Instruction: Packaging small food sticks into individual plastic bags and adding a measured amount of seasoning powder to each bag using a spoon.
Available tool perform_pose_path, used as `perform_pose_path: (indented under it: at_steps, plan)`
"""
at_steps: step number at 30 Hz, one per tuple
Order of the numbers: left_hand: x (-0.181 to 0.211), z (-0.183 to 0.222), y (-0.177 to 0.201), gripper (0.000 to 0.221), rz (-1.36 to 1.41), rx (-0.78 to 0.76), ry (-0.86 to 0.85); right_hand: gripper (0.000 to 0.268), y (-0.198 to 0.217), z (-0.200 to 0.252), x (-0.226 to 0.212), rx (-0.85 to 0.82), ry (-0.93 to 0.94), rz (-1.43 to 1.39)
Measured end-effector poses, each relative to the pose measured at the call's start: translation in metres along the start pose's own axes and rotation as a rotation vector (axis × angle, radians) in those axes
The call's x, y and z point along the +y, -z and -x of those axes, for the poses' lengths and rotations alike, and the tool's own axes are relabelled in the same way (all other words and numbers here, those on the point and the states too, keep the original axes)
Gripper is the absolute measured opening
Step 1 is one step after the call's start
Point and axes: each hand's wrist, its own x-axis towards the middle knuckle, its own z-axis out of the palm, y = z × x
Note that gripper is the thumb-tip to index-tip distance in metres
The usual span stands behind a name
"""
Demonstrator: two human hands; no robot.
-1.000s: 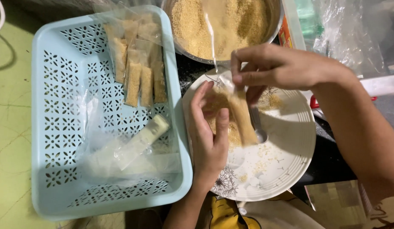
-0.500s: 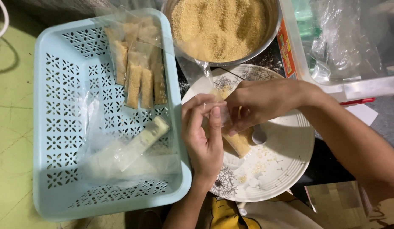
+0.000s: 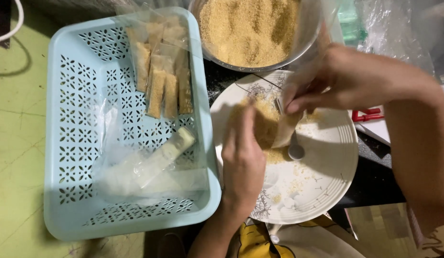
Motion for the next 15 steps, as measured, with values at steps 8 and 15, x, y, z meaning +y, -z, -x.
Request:
perform_pose_path:
  at_steps: [8, 15]
  plan:
    - [0.008, 0.021, -0.011, 0.014, -0.217, -0.094, -0.067, 0.02, 0.017, 0.015, 0.0, 0.016, -0.092, 0.028]
    - [0.008, 0.029, -0.005, 0.02, -0.187, -0.202, -0.055, 0.021, 0.017, 0.017, -0.003, 0.082, -0.113, 0.057]
